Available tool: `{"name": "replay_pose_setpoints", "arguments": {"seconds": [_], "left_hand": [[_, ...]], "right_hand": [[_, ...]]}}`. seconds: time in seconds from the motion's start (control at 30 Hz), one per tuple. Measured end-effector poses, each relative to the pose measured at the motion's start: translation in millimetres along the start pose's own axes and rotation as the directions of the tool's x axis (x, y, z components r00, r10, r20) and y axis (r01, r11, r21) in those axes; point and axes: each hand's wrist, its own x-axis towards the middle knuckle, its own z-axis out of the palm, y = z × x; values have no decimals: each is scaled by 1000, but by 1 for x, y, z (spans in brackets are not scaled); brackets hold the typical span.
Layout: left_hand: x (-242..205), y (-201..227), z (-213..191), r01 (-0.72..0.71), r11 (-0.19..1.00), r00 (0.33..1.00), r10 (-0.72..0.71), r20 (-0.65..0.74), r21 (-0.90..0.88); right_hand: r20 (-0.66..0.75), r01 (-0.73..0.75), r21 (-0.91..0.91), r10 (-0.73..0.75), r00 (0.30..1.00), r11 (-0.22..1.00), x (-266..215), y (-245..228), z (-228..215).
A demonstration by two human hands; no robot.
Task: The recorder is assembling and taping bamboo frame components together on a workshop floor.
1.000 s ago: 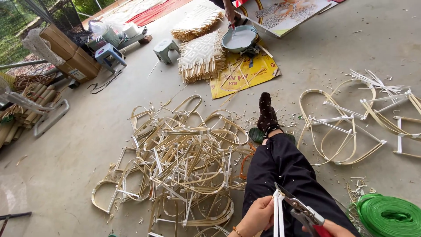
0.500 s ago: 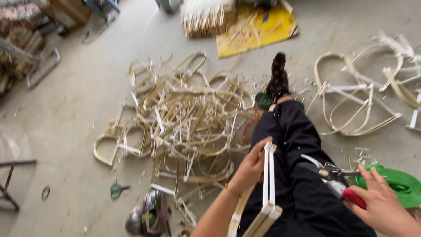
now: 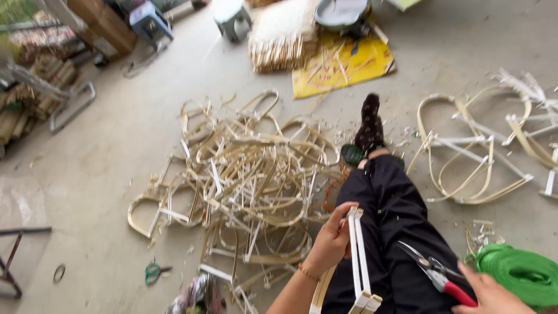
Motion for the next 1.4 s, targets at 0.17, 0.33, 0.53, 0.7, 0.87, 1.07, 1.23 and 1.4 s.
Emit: {"name": "replay_pose_setpoints", "arguments": {"seconds": [0.17, 0.33, 0.53, 0.7, 0.87, 1.07, 1.23, 1.4], "left_hand": [[22, -11, -37, -94, 868, 914, 269, -303, 488], [15, -5, -28, -66, 581, 787, 530, -316, 811], [-35, 31, -11, -27, 601, 896, 368, -247, 799], [-62, 29, -52, -169, 882, 956, 39, 290, 440], [-8, -91, 4, -106, 919, 906, -68, 418, 379], [-21, -67, 40, 135, 957, 873, -237, 426, 256], [-28, -41, 24, 156, 949, 959, -212, 186, 276], [-27, -18, 25, 291, 943, 954, -299, 32, 163]], "right_hand": [[381, -277, 360, 131, 915, 891, 37, 38, 19], [342, -349, 936, 113, 933, 48, -20, -150, -83], [54, -51, 991, 25, 998, -125, -16, -210, -97], [-56, 45, 964, 34, 998, 261, -18, -203, -101], [78, -41, 987, -237, 968, 155, -17, -226, -89], [-47, 128, 960, -306, 951, 250, -43, -216, -98], [30, -14, 936, -40, 999, 351, -55, -158, -80], [134, -91, 799, -27, 991, 594, -92, -188, -119]]}}
